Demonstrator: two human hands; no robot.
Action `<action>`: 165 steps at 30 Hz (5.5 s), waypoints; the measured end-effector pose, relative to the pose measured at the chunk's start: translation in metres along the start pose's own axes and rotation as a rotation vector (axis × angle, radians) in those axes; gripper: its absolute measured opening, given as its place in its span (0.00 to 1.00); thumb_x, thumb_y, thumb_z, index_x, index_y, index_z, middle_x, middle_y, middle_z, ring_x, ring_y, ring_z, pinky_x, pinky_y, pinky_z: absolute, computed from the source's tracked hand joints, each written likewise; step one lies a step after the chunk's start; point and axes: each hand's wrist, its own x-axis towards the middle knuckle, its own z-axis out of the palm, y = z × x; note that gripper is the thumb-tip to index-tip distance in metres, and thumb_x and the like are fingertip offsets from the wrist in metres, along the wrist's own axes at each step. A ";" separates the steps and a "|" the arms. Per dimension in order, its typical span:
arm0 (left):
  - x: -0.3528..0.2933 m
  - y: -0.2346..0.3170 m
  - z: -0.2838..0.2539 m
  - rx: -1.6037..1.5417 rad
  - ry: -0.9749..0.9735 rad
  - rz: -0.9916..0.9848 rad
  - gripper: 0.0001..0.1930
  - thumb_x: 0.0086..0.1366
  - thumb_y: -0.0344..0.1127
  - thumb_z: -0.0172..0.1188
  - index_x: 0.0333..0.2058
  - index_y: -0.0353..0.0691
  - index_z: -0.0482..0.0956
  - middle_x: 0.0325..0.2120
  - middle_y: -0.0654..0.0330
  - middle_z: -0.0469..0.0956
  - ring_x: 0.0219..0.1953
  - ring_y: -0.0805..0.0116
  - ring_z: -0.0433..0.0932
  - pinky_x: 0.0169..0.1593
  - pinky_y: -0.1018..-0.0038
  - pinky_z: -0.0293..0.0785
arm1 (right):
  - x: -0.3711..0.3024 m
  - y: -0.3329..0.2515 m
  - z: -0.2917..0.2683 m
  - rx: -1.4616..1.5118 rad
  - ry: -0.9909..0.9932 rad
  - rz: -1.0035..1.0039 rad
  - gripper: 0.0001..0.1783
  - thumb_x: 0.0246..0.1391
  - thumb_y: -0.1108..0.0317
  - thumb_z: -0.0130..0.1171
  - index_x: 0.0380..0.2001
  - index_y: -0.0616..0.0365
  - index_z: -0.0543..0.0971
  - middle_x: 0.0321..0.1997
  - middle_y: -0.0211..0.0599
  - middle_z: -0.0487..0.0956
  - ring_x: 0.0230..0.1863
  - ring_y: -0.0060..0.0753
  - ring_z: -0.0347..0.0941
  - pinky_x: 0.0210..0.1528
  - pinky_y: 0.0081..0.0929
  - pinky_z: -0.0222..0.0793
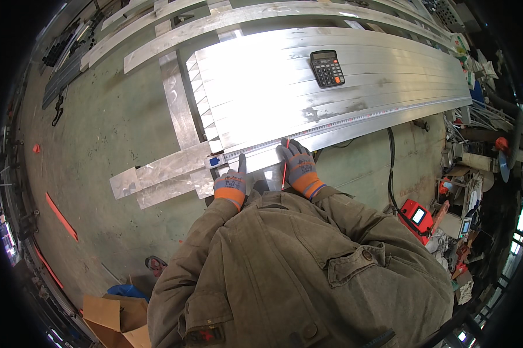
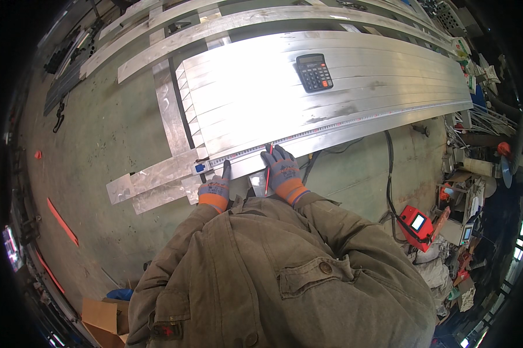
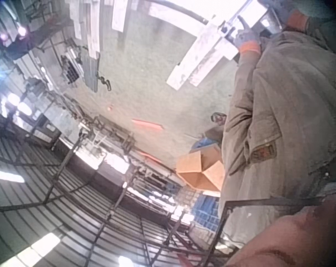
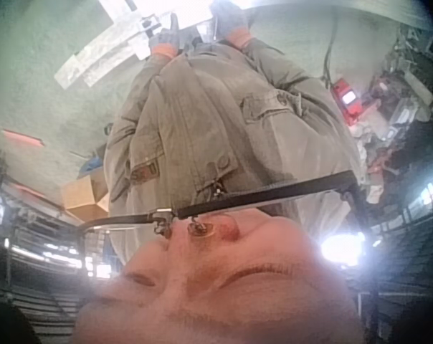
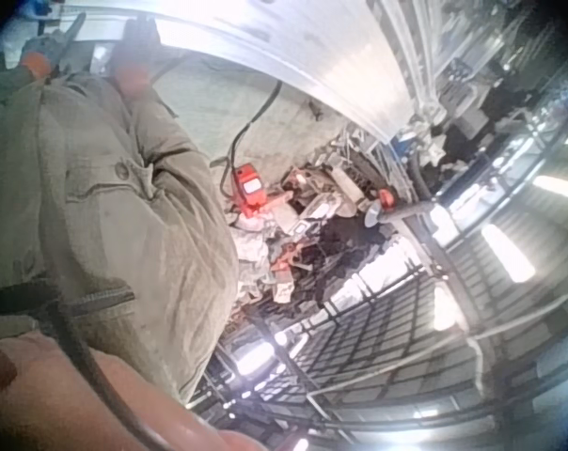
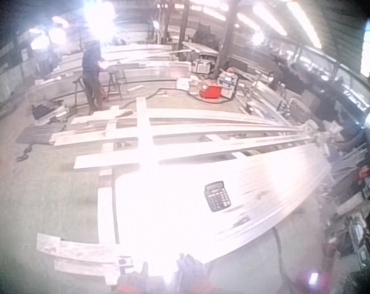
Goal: The person uses a metal ruler and a red marker to draw straight lines on a large aluminum sheet. They repeatedly reposition the ruler and mark along its edge to create evenly spaced lines across the sheet surface.
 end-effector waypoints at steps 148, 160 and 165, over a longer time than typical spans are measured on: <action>0.007 -0.006 0.009 0.012 0.011 0.047 0.44 0.79 0.34 0.53 0.87 0.53 0.41 0.55 0.39 0.86 0.51 0.42 0.90 0.49 0.46 0.86 | -0.001 -0.007 -0.005 0.044 0.045 0.019 0.31 0.62 0.66 0.63 0.70 0.43 0.80 0.72 0.46 0.79 0.77 0.56 0.69 0.79 0.52 0.62; 0.005 -0.004 0.006 -0.027 -0.010 0.015 0.47 0.76 0.33 0.55 0.87 0.57 0.42 0.56 0.42 0.85 0.55 0.43 0.89 0.55 0.45 0.84 | -0.002 -0.009 -0.008 0.036 0.034 0.028 0.32 0.61 0.67 0.63 0.70 0.43 0.80 0.73 0.46 0.78 0.78 0.55 0.68 0.79 0.53 0.63; 0.005 -0.004 0.005 -0.021 -0.011 0.017 0.46 0.76 0.34 0.54 0.87 0.57 0.42 0.55 0.43 0.85 0.55 0.43 0.89 0.55 0.45 0.84 | -0.002 -0.007 -0.006 0.044 0.046 0.015 0.32 0.61 0.67 0.63 0.70 0.44 0.80 0.73 0.47 0.78 0.78 0.55 0.68 0.79 0.52 0.63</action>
